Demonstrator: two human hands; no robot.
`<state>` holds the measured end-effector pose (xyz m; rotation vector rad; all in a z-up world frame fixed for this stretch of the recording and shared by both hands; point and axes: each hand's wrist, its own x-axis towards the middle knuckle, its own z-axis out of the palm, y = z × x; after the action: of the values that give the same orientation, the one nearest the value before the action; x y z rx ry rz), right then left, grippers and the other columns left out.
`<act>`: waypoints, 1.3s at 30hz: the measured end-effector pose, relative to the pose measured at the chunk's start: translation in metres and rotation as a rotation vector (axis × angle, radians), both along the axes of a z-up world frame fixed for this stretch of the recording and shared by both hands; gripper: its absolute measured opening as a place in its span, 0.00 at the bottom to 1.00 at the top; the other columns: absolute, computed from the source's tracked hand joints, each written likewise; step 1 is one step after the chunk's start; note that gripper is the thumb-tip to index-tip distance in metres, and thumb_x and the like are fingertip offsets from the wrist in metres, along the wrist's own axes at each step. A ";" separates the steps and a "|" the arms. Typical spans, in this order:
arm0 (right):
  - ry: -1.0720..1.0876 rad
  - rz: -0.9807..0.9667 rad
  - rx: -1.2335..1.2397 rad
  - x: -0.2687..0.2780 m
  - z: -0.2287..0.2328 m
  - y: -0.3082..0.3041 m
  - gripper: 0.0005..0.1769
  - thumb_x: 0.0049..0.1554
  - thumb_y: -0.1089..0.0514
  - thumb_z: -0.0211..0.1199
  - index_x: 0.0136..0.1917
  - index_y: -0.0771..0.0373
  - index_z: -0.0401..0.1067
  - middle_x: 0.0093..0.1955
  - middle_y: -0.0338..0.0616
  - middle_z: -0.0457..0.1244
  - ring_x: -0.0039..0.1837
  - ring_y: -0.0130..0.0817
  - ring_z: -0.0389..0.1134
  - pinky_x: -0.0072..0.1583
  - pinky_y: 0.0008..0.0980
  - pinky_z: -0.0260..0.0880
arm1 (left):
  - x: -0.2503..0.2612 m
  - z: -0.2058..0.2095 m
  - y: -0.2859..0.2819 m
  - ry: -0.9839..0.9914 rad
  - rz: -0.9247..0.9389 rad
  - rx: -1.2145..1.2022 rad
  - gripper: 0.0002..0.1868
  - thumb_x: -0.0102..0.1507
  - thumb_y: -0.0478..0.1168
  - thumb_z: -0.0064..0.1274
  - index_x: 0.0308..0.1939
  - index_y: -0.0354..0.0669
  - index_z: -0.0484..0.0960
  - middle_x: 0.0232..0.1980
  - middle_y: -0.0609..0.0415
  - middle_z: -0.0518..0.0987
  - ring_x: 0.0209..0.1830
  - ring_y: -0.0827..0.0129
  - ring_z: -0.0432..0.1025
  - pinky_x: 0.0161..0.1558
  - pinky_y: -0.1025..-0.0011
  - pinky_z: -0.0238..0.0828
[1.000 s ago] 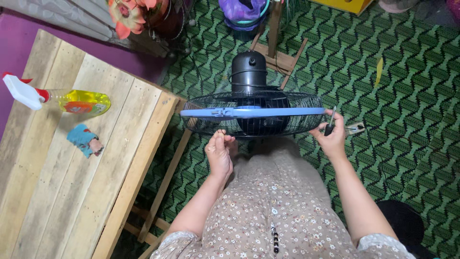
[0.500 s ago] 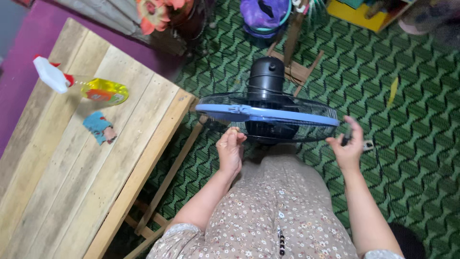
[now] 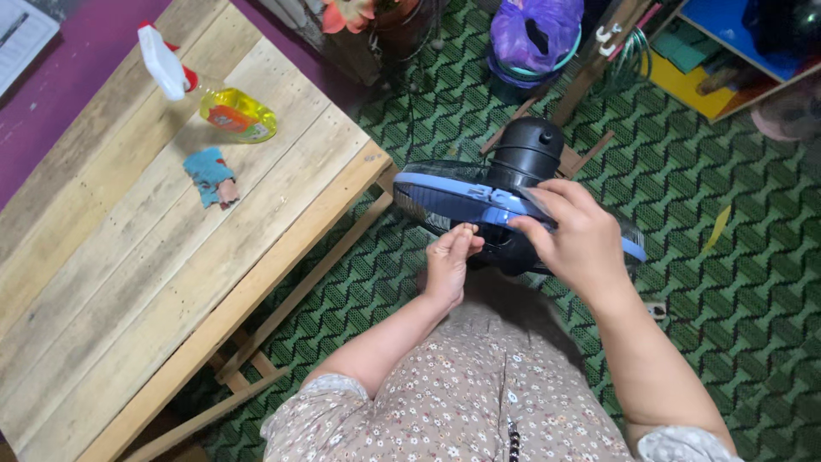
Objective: The person assembles a standing fan by attaching the front and rear wire cages to the fan head. They use a screwdriver to tighten the screws securing the cages in place.
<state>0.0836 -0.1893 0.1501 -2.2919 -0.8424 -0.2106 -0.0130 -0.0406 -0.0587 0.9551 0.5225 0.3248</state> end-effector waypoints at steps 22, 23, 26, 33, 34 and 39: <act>-0.014 -0.070 -0.447 0.015 0.016 0.038 0.22 0.52 0.44 0.73 0.54 0.59 0.80 0.44 0.45 0.67 0.41 0.49 0.72 0.42 0.46 0.72 | 0.020 0.025 -0.022 -0.038 0.016 -0.057 0.11 0.68 0.38 0.58 0.49 0.33 0.86 0.40 0.55 0.84 0.39 0.77 0.78 0.46 0.73 0.78; -0.010 -0.071 -0.450 0.015 0.016 0.038 0.21 0.52 0.44 0.73 0.54 0.58 0.80 0.44 0.45 0.67 0.41 0.49 0.72 0.42 0.46 0.72 | 0.021 0.025 -0.022 -0.040 0.011 -0.052 0.11 0.68 0.38 0.58 0.49 0.33 0.86 0.40 0.55 0.84 0.39 0.77 0.78 0.46 0.73 0.78; -0.017 -0.067 -0.441 0.015 0.015 0.037 0.21 0.53 0.45 0.72 0.54 0.58 0.80 0.44 0.45 0.67 0.41 0.50 0.72 0.42 0.47 0.72 | 0.023 0.025 -0.020 -0.039 0.001 -0.038 0.11 0.68 0.38 0.57 0.49 0.33 0.86 0.40 0.55 0.84 0.39 0.76 0.78 0.46 0.73 0.78; 0.063 -0.061 -0.531 0.025 0.020 0.040 0.19 0.56 0.41 0.70 0.47 0.59 0.79 0.41 0.47 0.67 0.42 0.51 0.72 0.44 0.48 0.72 | 0.022 0.025 -0.019 -0.036 -0.003 -0.041 0.11 0.68 0.38 0.58 0.49 0.33 0.86 0.40 0.54 0.84 0.38 0.76 0.78 0.46 0.73 0.78; 0.064 -0.050 -0.538 0.026 0.021 0.040 0.20 0.56 0.41 0.69 0.47 0.60 0.79 0.41 0.48 0.67 0.42 0.51 0.72 0.44 0.49 0.72 | 0.022 0.025 -0.019 -0.037 -0.005 -0.042 0.11 0.68 0.38 0.58 0.49 0.33 0.86 0.40 0.54 0.84 0.38 0.76 0.78 0.46 0.73 0.78; 0.073 -0.021 -0.567 0.029 0.026 0.043 0.20 0.58 0.41 0.65 0.48 0.60 0.79 0.45 0.50 0.69 0.44 0.54 0.72 0.45 0.51 0.72 | 0.025 0.030 -0.019 -0.038 -0.003 -0.006 0.11 0.68 0.38 0.57 0.49 0.33 0.86 0.40 0.54 0.84 0.38 0.76 0.78 0.46 0.74 0.78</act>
<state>0.1125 -0.1462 0.1757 -2.8111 -0.9269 0.1219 0.0120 -0.0596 -0.0284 0.9422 0.4869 0.3376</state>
